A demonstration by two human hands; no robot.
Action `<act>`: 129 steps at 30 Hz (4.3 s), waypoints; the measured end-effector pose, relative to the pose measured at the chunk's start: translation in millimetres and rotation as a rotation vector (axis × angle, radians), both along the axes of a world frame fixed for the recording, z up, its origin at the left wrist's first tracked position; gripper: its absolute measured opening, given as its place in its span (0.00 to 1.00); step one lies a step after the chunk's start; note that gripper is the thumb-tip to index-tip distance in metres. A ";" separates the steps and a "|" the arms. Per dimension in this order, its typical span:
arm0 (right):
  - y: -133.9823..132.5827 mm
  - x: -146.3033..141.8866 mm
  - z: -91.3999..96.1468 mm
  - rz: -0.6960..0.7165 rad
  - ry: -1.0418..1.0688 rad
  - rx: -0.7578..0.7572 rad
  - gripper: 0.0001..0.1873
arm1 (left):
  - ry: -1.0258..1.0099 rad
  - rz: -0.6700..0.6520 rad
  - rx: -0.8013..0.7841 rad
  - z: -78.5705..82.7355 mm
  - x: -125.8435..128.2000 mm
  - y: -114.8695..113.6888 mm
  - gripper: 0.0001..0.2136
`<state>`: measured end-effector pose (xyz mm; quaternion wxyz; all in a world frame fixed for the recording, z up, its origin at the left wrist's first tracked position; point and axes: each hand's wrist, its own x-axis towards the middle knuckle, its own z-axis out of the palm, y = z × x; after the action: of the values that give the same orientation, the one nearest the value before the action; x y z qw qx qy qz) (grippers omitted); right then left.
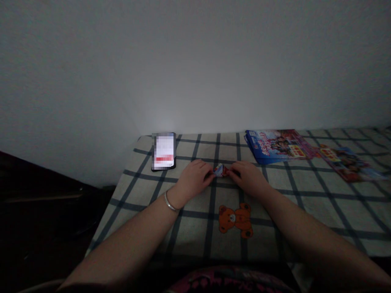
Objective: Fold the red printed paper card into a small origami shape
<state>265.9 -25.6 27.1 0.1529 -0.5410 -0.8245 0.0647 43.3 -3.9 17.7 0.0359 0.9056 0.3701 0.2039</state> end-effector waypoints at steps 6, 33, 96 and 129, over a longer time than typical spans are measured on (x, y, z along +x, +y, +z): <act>1.2 -3.7 -2.6 -0.077 0.002 -0.011 0.09 | -0.033 0.027 -0.021 0.3 1.8 -1.2 0.06; 2.1 -12.1 -0.3 -0.154 -0.083 -0.038 0.10 | 0.021 0.055 -0.023 3.8 5.0 -2.3 0.04; -2.4 -1.6 2.7 -0.008 0.093 -0.061 0.12 | 0.003 0.009 -0.009 -0.6 5.2 -3.1 0.08; -2.1 -2.7 1.4 -0.023 0.083 -0.059 0.12 | 0.035 0.016 -0.021 -0.1 5.0 -3.0 0.08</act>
<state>263.2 -27.7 28.5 0.1717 -0.5514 -0.8090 0.1094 48.4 -6.9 17.6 0.0372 0.9058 0.3797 0.1844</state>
